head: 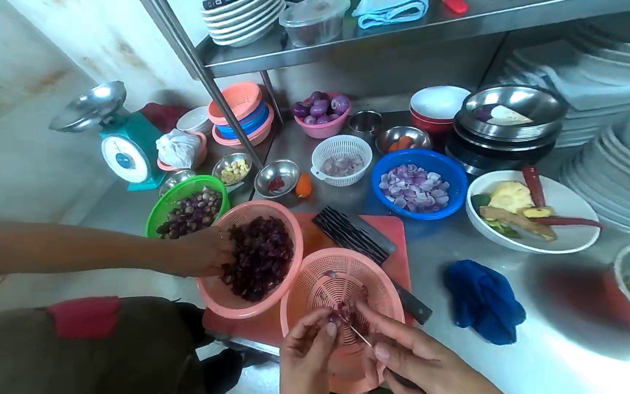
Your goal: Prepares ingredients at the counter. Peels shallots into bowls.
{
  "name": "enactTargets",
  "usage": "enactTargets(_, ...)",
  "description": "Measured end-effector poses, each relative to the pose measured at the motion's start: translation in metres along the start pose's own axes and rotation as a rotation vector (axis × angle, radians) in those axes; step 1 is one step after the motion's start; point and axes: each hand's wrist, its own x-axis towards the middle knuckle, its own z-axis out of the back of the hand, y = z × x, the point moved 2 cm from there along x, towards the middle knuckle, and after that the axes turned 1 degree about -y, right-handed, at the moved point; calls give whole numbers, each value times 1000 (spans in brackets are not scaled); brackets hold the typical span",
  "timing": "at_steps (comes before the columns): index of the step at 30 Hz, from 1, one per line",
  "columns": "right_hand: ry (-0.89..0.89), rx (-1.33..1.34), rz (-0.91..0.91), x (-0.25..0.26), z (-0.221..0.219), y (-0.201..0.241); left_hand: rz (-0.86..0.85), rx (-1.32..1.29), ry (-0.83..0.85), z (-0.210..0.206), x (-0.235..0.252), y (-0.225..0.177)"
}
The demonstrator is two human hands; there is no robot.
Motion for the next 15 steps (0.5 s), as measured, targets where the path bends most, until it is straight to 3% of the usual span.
enactTargets(5, 64, -16, -5, 0, 0, -1, 14, 32, 35, -4, -4, -1)
enactTargets(15, 8, 29, 20, 0, 12, -5, -28, 51, 144, 0, -2, 3)
